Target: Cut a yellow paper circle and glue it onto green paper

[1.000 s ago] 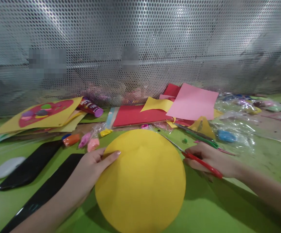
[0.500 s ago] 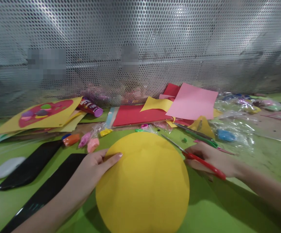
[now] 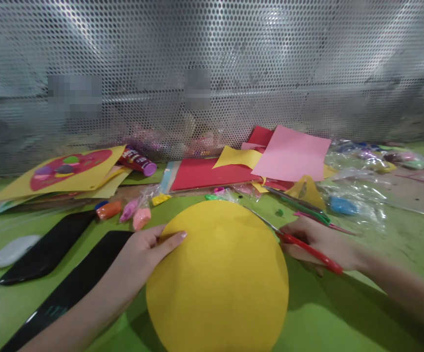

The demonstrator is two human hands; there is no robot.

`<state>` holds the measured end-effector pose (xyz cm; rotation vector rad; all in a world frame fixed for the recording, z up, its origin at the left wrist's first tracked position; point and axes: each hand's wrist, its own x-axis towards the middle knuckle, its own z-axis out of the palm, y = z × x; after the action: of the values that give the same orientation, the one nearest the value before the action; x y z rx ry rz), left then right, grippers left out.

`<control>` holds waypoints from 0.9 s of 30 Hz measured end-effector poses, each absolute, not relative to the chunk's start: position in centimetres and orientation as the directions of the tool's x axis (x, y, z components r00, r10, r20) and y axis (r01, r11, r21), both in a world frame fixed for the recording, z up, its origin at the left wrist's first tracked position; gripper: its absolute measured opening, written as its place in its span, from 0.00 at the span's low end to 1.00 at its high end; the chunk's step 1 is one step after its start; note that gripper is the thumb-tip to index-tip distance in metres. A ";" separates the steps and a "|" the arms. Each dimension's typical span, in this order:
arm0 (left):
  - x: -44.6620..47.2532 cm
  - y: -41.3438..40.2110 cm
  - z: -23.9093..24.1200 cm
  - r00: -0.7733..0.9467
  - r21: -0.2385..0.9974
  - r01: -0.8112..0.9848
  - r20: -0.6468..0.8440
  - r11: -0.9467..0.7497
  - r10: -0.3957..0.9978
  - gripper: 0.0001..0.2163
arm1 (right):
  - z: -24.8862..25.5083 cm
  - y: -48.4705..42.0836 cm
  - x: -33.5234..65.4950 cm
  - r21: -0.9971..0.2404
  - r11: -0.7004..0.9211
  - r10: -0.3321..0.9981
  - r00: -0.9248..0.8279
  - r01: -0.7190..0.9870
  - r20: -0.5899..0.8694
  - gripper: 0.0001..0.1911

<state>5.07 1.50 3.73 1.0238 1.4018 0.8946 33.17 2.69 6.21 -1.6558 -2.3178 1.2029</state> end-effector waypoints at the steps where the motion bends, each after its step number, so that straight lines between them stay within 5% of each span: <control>1: 5.0 1.5 3.7 0.004 0.938 0.098 -0.335 0.333 0.942 0.15 | 6.2 2.7 33.2 -0.606 0.123 0.820 -0.424 0.786 -0.383 0.09; 27: 4.7 1.5 3.3 0.024 0.944 0.119 -0.314 0.309 0.949 0.15 | 5.5 2.9 33.4 -0.590 0.240 0.879 -0.431 0.771 -0.205 0.13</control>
<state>4.68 1.50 3.28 1.0701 1.3934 0.8858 33.39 2.89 5.53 -1.5715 -2.3359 0.9540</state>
